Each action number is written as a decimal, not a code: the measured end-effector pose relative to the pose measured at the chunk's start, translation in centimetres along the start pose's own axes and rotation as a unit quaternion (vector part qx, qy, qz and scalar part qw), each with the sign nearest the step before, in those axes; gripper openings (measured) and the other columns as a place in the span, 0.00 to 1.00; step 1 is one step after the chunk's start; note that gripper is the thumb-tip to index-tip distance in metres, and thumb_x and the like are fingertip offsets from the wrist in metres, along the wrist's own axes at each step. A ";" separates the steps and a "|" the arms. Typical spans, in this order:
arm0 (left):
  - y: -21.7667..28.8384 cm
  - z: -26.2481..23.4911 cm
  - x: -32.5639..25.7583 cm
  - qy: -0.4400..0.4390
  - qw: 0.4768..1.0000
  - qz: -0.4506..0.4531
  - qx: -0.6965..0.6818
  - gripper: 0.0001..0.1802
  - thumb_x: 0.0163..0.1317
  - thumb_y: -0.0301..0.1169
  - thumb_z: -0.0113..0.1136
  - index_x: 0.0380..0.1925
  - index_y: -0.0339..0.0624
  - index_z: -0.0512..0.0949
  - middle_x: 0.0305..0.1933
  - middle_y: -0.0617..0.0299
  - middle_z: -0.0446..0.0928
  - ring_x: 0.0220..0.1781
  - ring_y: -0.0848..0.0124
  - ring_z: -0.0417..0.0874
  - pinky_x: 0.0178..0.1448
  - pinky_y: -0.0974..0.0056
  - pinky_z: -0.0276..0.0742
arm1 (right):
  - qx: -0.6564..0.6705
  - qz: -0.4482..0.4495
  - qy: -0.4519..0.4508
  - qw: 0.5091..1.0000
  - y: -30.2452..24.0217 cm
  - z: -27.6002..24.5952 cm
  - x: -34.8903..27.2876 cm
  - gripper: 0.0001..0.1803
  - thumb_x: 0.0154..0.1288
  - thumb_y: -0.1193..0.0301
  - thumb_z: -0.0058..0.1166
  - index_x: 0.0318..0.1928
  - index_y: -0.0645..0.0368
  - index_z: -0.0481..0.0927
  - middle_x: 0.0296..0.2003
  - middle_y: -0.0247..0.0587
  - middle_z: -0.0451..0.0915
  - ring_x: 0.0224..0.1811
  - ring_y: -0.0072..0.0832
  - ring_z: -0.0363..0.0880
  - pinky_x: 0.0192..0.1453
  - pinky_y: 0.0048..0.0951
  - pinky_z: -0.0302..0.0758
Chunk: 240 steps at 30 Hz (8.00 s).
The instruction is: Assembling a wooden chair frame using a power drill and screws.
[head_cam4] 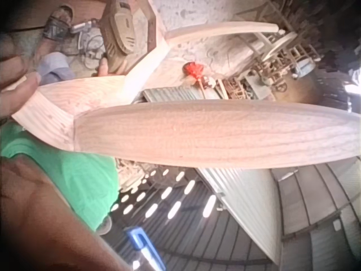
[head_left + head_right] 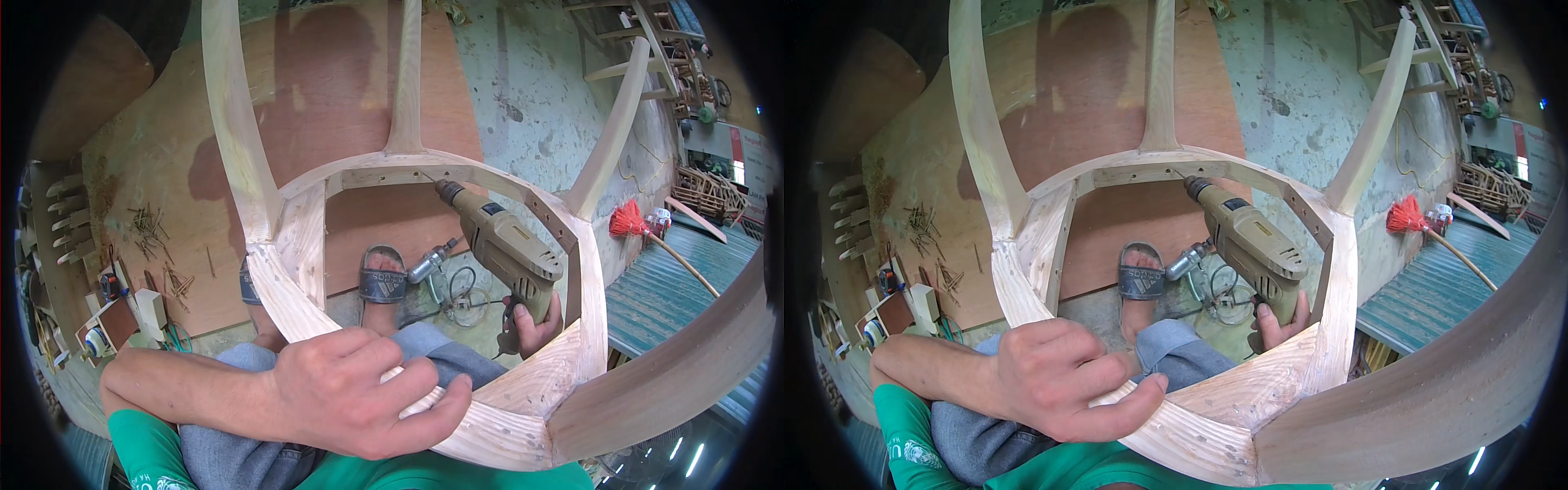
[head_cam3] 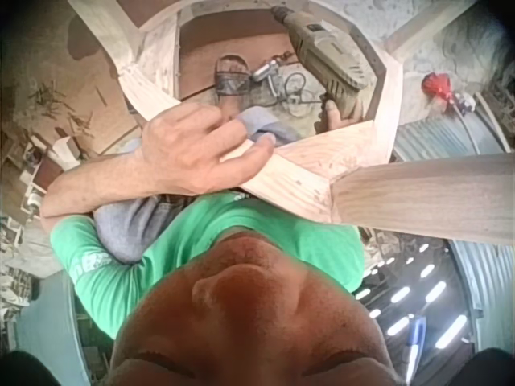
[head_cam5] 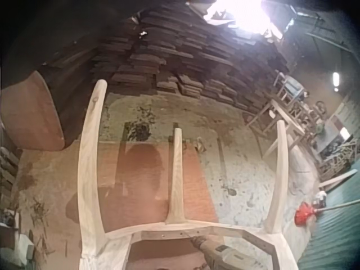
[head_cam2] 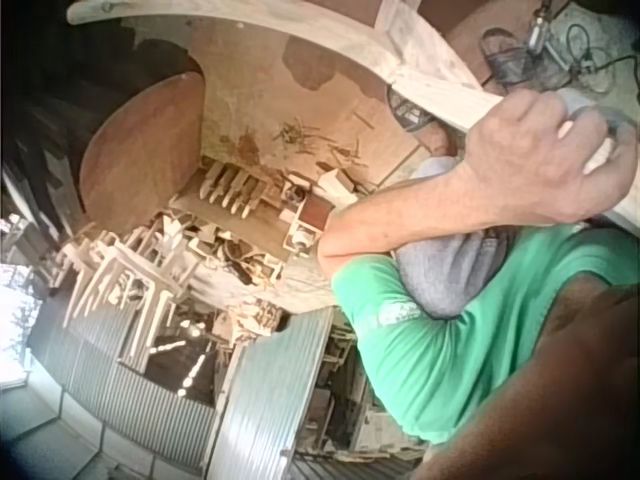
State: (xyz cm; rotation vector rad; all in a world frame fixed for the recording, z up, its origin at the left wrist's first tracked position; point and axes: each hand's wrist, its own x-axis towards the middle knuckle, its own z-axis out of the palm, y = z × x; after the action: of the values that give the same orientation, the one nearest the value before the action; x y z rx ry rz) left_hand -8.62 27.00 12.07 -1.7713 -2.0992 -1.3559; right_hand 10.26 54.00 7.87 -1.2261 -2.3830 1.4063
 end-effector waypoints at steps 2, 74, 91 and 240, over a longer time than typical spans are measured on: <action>-0.1 -0.1 -0.1 -0.005 1.000 0.005 0.002 0.23 0.33 0.32 0.60 0.38 0.54 0.79 0.21 0.74 0.67 0.17 0.81 0.63 0.18 0.76 0.53 | 0.006 -0.001 0.010 1.000 0.1 0.2 -0.3 0.20 0.63 0.69 0.51 0.53 0.63 0.66 0.34 0.48 0.82 0.23 0.26 0.78 0.26 0.26 0.76; -0.9 -0.9 0.7 -0.001 1.000 -0.004 -0.025 0.20 0.35 0.31 0.61 0.36 0.50 0.79 0.20 0.73 0.66 0.16 0.80 0.64 0.17 0.74 0.55 | -0.214 -0.134 -0.143 0.957 -2.7 1.5 3.3 0.26 0.48 0.65 0.72 0.41 0.65 0.71 0.33 0.51 0.82 0.40 0.41 0.84 0.42 0.35 0.77; -1.4 -1.0 -0.5 0.029 0.999 -0.026 -0.022 0.20 0.36 0.30 0.61 0.35 0.47 0.80 0.20 0.72 0.65 0.16 0.78 0.65 0.17 0.72 0.56 | -0.256 -0.027 -0.025 0.966 -3.3 3.2 0.1 0.27 0.56 0.65 0.66 0.52 0.64 0.72 0.35 0.47 0.79 0.35 0.33 0.79 0.41 0.31 0.73; -5.7 -5.5 -3.5 0.020 0.949 -0.311 -0.056 0.30 0.46 0.54 0.70 0.35 0.39 0.72 0.33 0.60 0.66 0.34 0.66 0.69 0.38 0.63 0.66 | -0.156 -0.223 0.086 0.959 21.3 8.5 3.0 0.17 0.50 0.79 0.53 0.44 0.68 0.72 0.54 0.56 0.69 0.53 0.50 0.70 0.56 0.44 0.67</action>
State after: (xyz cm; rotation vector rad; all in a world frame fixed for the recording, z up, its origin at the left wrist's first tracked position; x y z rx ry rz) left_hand -14.74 21.08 10.21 -1.1182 -2.7371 -1.6386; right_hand 16.71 55.42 -14.32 -0.7451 -2.5979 0.7838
